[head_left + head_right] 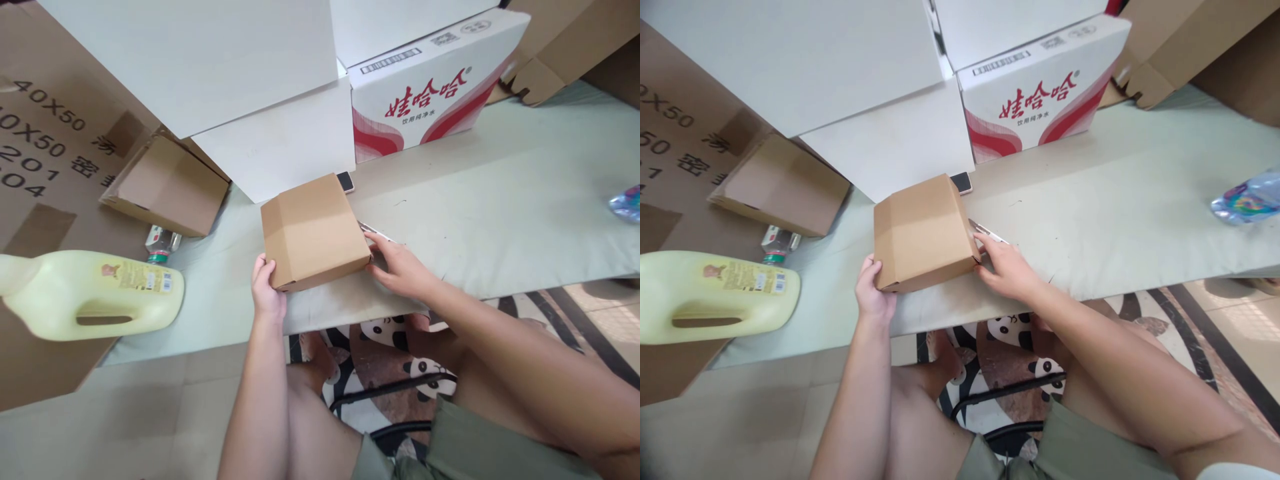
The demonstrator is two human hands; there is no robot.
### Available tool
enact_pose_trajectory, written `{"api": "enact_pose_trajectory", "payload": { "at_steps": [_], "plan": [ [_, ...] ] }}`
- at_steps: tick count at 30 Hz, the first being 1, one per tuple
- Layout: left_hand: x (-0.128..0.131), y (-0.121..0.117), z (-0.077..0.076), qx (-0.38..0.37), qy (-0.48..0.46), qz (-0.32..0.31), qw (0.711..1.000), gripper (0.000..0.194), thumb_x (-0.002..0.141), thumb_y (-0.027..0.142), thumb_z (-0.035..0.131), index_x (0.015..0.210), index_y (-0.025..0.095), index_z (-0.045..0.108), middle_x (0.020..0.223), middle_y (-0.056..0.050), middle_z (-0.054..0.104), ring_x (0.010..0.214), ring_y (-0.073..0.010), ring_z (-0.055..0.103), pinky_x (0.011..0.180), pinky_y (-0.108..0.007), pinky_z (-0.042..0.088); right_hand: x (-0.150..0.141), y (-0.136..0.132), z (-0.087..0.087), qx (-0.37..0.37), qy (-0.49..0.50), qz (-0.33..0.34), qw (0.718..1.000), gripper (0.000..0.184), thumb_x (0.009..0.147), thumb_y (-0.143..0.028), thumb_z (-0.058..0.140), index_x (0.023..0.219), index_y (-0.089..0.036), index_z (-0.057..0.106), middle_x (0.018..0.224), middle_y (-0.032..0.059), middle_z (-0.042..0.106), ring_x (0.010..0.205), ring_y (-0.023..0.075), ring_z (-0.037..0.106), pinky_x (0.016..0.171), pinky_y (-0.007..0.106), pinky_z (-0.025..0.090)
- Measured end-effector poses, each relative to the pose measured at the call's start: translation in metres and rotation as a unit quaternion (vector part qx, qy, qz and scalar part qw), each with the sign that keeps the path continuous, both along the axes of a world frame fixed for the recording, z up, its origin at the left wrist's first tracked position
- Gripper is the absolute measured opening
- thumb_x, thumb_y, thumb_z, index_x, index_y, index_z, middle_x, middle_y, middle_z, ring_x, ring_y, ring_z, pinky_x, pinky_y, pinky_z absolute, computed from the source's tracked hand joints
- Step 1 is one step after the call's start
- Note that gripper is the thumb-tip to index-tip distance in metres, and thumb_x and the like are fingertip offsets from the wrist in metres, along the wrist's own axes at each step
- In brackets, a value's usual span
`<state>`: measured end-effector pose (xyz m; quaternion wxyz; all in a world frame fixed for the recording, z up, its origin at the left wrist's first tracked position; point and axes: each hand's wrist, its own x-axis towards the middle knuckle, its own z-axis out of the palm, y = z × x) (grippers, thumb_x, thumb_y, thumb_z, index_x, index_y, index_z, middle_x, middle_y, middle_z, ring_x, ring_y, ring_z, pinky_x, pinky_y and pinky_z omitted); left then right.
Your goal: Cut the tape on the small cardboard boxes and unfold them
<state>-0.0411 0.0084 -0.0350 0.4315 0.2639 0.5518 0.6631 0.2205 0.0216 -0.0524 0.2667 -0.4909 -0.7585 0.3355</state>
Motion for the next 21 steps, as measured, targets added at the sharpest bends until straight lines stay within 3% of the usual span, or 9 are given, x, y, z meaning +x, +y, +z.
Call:
{"api": "enact_pose_trajectory", "payload": {
  "at_steps": [21],
  "plan": [
    [0.0014, -0.0009, -0.002, -0.007, -0.017, 0.006, 1.0, 0.026, 0.059, 0.034, 0.07, 0.078, 0.02, 0.058, 0.08, -0.001, 0.064, 0.072, -0.0164, 0.058, 0.065, -0.026, 0.04, 0.0005, 0.0002, -0.0008, 0.005, -0.022, 0.004, 1.0, 0.063, 0.085, -0.025, 0.052, 0.146, -0.021, 0.038, 0.119, 0.0123, 0.071, 0.109, 0.0339, 0.065, 0.092, 0.051, 0.047]
  ]
}}
